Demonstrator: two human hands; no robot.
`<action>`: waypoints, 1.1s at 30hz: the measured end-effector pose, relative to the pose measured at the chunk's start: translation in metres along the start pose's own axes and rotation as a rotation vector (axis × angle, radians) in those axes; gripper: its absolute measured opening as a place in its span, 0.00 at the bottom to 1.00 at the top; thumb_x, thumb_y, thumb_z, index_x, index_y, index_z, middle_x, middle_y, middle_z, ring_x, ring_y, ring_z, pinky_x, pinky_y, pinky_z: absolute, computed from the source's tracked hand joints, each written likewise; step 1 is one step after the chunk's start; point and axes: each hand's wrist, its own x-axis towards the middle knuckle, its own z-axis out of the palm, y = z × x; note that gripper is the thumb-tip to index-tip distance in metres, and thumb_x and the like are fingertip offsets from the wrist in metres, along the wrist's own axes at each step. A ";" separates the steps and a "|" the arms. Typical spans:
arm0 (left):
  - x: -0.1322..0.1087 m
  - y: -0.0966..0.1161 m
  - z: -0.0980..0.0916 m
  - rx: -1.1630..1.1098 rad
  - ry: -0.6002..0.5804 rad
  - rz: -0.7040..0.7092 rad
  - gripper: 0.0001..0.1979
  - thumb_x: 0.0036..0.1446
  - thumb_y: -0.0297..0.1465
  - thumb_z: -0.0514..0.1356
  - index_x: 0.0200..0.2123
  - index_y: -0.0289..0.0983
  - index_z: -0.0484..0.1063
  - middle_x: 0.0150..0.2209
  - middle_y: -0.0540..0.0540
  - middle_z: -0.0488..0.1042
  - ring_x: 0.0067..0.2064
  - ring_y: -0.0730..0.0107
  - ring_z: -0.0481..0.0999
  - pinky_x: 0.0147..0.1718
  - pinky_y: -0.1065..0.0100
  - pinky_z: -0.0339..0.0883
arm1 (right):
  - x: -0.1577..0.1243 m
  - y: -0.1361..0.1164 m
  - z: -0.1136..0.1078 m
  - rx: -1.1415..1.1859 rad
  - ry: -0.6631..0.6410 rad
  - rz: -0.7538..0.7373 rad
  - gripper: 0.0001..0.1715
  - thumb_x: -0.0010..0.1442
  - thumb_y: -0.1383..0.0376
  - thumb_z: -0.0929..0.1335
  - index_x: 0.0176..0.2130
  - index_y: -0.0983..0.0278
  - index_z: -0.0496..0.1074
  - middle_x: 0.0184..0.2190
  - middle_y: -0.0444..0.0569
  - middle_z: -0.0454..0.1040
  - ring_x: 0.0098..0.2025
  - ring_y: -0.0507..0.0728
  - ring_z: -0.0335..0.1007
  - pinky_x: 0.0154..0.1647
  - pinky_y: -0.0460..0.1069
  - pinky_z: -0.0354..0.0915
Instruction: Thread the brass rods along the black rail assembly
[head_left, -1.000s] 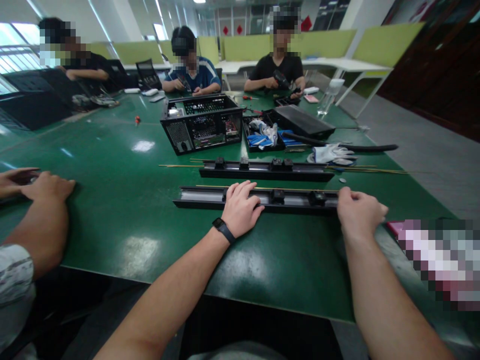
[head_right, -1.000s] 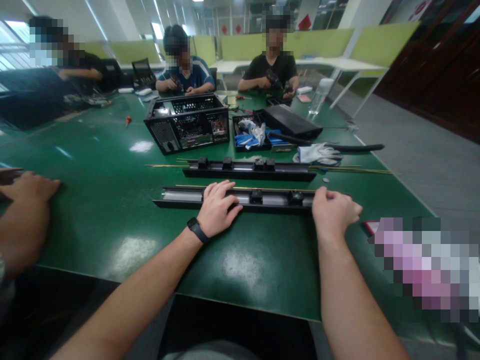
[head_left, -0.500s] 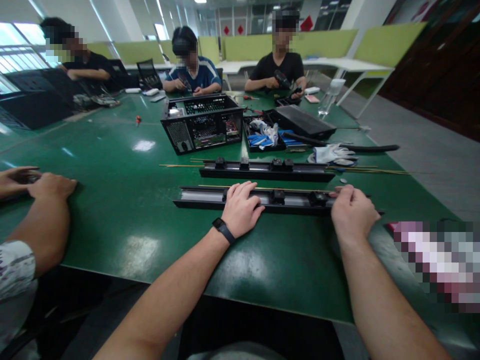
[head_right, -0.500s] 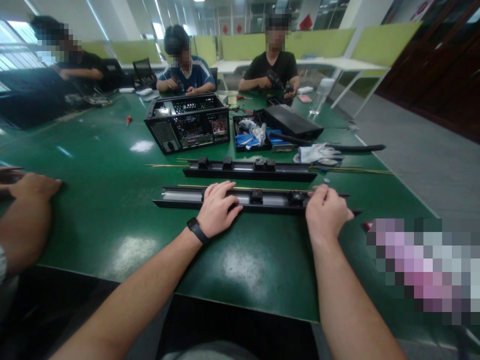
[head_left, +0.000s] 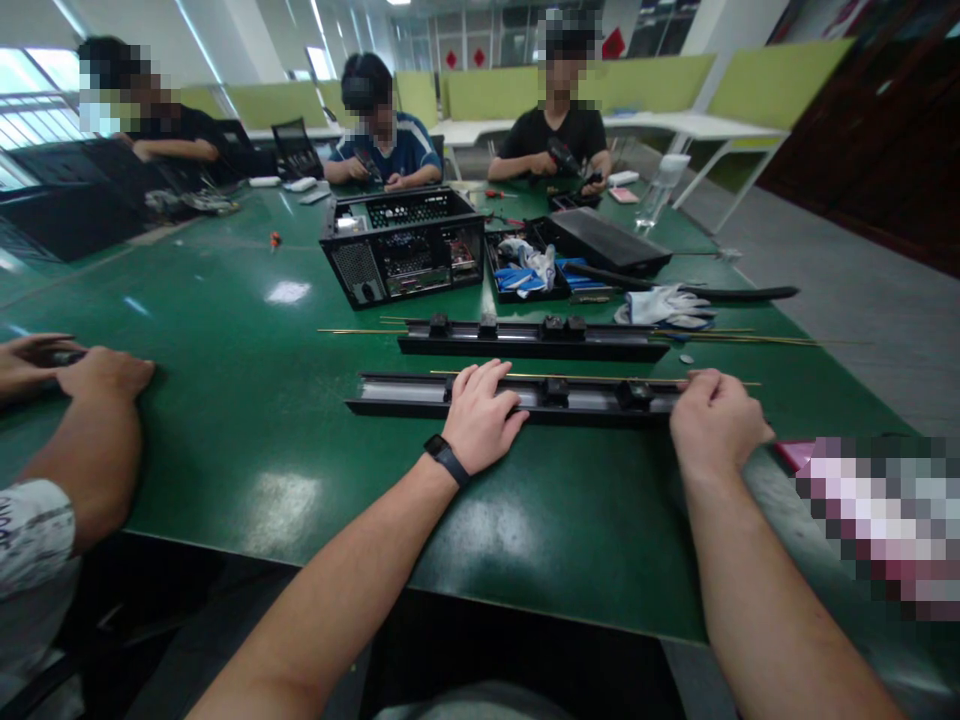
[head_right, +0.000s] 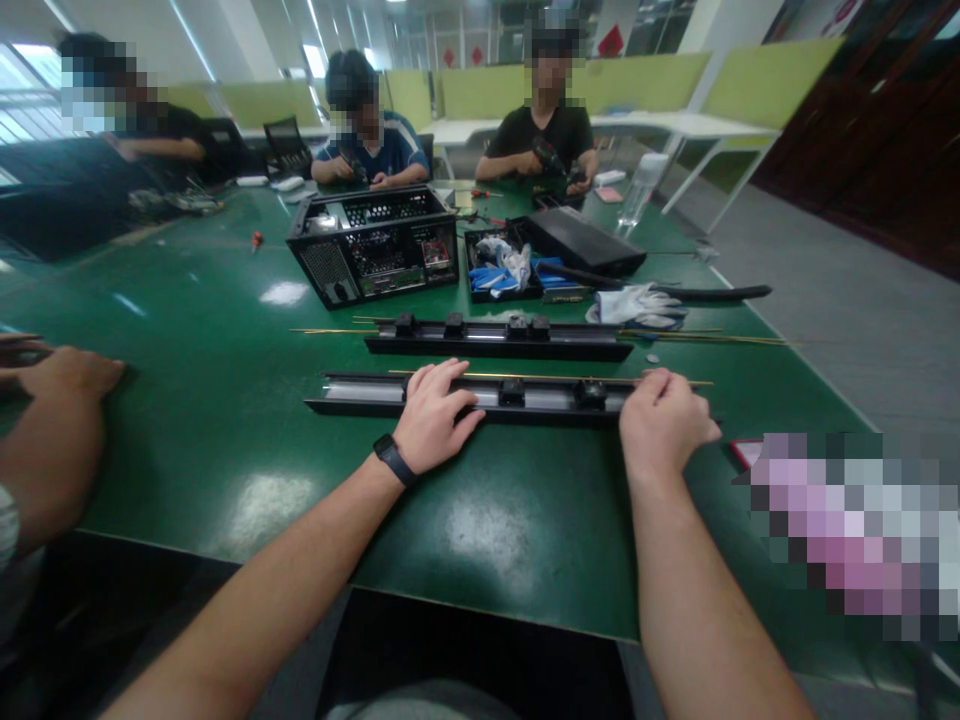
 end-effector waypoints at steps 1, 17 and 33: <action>0.000 0.000 0.000 0.002 -0.001 0.001 0.05 0.67 0.35 0.68 0.39 0.40 0.83 0.67 0.35 0.74 0.70 0.46 0.71 0.70 0.41 0.61 | 0.001 0.000 -0.001 -0.003 0.013 0.030 0.31 0.71 0.54 0.55 0.47 0.61 0.83 0.42 0.59 0.81 0.47 0.66 0.72 0.52 0.60 0.59; -0.001 0.000 0.000 -0.006 0.012 0.010 0.06 0.67 0.34 0.68 0.39 0.39 0.83 0.66 0.35 0.75 0.70 0.46 0.71 0.71 0.42 0.61 | 0.002 0.003 0.001 0.062 0.018 0.051 0.29 0.69 0.51 0.58 0.50 0.63 0.80 0.48 0.62 0.81 0.57 0.70 0.69 0.62 0.65 0.57; -0.001 0.000 -0.001 0.011 0.003 0.007 0.06 0.67 0.35 0.68 0.39 0.39 0.83 0.66 0.36 0.75 0.70 0.46 0.71 0.70 0.42 0.61 | 0.003 0.005 0.003 0.010 0.006 0.006 0.34 0.70 0.49 0.55 0.47 0.61 0.83 0.40 0.58 0.81 0.48 0.66 0.71 0.54 0.61 0.61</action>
